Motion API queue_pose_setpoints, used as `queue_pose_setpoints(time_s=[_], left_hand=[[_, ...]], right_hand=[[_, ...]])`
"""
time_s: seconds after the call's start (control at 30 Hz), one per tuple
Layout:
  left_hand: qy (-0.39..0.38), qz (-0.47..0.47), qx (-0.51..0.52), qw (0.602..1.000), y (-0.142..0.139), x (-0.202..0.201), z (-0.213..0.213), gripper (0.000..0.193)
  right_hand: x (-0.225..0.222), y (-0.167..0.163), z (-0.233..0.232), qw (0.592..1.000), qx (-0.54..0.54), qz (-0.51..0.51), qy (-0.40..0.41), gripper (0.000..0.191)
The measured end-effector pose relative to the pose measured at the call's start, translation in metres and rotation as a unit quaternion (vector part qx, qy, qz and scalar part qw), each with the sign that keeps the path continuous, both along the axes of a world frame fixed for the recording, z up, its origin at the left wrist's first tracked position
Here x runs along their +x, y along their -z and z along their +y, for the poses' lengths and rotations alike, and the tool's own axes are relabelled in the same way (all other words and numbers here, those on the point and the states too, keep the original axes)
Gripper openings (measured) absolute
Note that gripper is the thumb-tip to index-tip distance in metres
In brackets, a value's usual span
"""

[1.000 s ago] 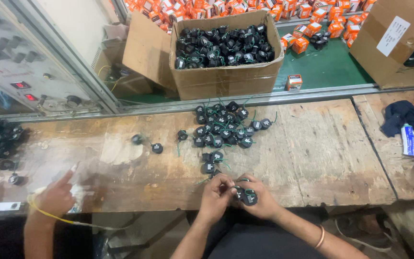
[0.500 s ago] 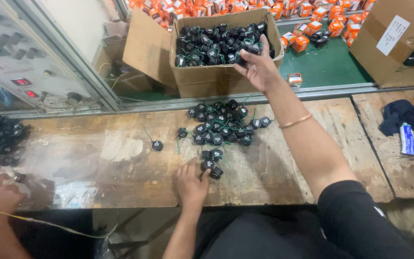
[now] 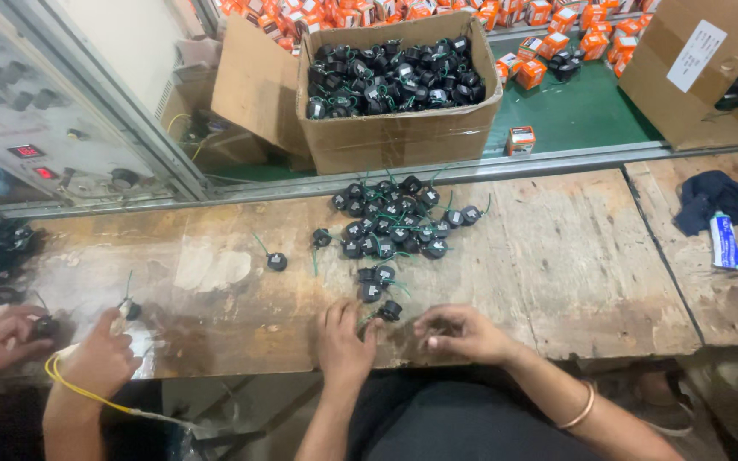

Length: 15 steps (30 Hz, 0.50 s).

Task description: The person sits at a factory workbench and handles small black wired electrical components one at a time, picking them from the table, working on them with both hands, and placing finished pieces into a cardboard box. The person repeats this cycle continuously across the workbench.

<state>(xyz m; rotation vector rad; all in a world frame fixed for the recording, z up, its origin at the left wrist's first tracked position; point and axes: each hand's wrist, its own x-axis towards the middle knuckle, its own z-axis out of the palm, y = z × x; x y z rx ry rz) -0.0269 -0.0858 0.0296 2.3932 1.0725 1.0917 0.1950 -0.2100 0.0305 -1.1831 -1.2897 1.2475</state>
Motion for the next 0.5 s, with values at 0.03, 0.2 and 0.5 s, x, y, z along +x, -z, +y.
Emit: queue_pose_setpoints(time_s=[0.03, 0.2, 0.5], left_hand=[[0.003, 0.001, -0.009, 1.000, 0.001, -0.001, -0.004, 0.039], [-0.009, -0.010, -0.129, 0.992, 0.014, -0.005, -0.004, 0.011], [0.139, -0.023, 0.021, 0.990, 0.022, 0.024, 0.009, 0.028]], right_hand=[[-0.002, 0.010, -0.008, 0.999, 0.031, 0.006, 0.025, 0.029], [-0.011, 0.038, -0.024, 0.989, -0.001, 0.070, 0.132, 0.026], [-0.014, 0.034, -0.024, 0.983, 0.029, 0.066, 0.168, 0.045]])
